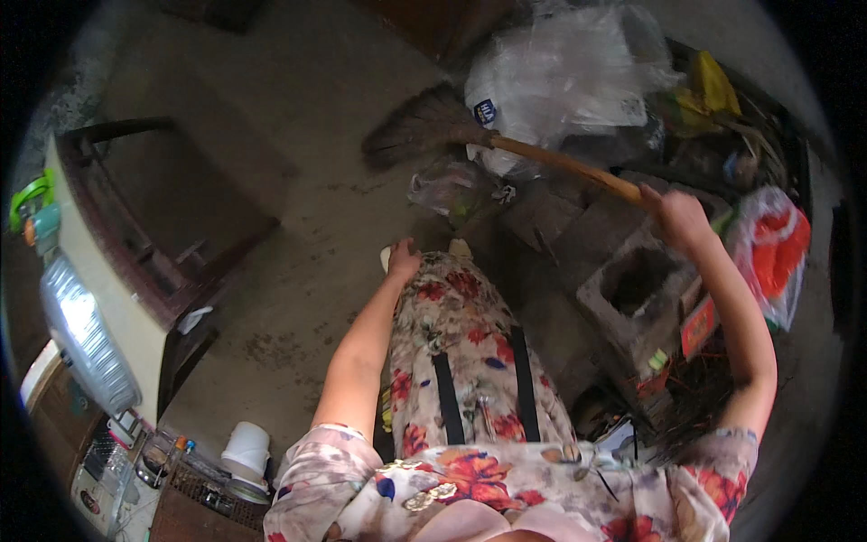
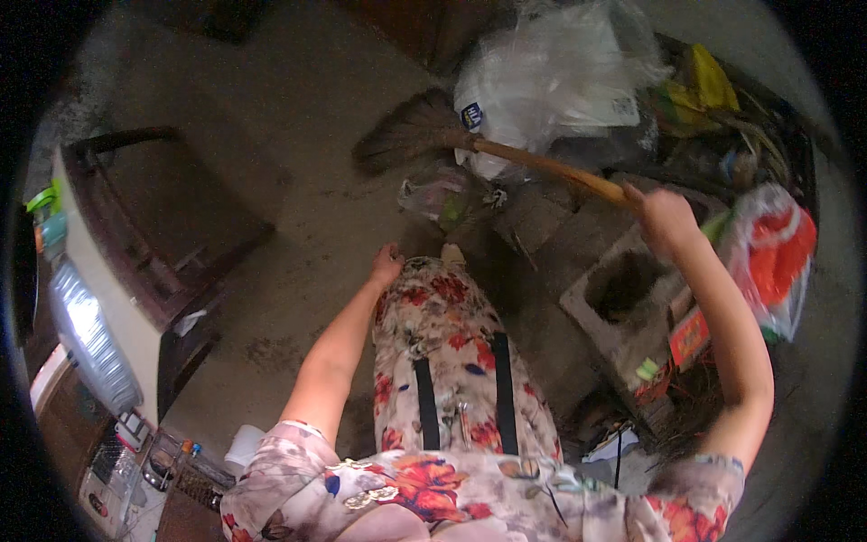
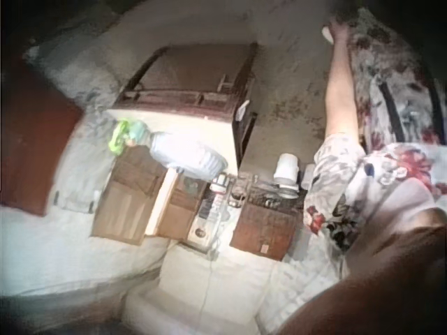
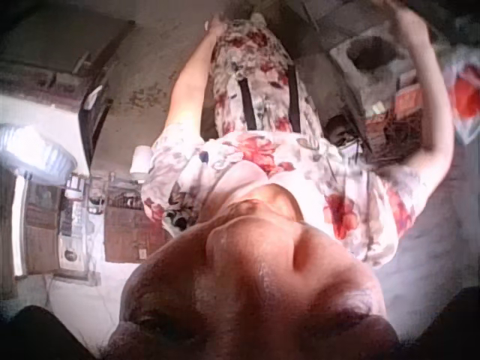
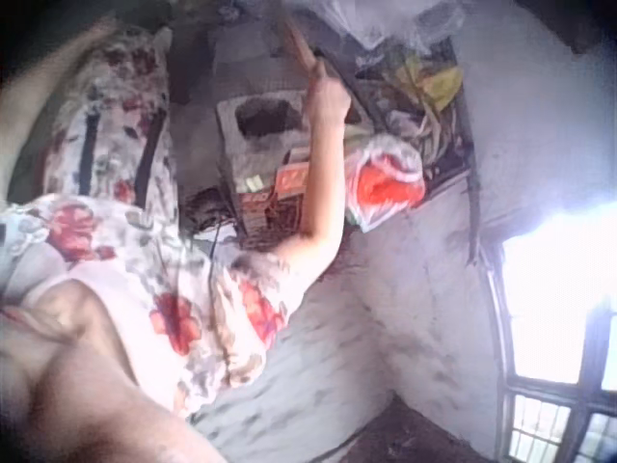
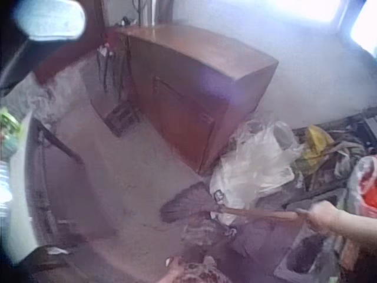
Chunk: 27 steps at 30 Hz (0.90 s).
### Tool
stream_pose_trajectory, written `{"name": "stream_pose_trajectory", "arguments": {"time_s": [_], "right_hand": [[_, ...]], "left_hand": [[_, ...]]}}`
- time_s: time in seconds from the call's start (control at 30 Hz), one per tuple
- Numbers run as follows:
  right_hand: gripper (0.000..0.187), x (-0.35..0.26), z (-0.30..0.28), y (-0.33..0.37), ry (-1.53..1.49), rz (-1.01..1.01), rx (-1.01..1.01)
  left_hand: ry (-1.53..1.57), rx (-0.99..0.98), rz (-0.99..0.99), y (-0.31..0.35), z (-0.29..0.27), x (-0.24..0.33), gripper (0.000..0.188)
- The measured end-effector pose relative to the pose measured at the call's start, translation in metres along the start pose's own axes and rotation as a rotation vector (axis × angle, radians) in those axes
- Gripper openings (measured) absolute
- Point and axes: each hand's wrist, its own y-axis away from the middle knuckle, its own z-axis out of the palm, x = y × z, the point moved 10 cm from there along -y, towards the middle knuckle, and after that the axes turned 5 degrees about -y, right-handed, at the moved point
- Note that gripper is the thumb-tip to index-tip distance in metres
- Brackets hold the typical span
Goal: The person picks up trash from the floor, including a bottle and plastic scraps, places the items into a plastic bag, carries the bag outside, and deposits it into a large green waste bin.
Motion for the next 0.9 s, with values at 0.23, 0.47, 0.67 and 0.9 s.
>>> {"name": "stream_pose_trajectory", "arguments": {"time_s": [0.23,0.47,0.67,0.9], "right_hand": [[0.078,-0.006,0.013,-0.007,-0.026,0.033,-0.015],[0.08,-0.003,0.02,-0.005,-0.035,0.089,-0.077],[0.075,0.006,0.04,-0.016,-0.02,-0.022,-0.021],[0.059,0.035,0.097,-0.04,0.048,-0.004,-0.178]], "left_hand": [[0.129,0.194,-0.081,-0.245,0.055,-0.064,0.075],[1.268,-0.245,-0.316,-0.198,0.084,0.011,0.07],[0.332,0.251,0.376,-0.091,0.042,0.081,0.014],[0.678,0.097,0.502,0.032,0.045,0.134,0.01]]}}
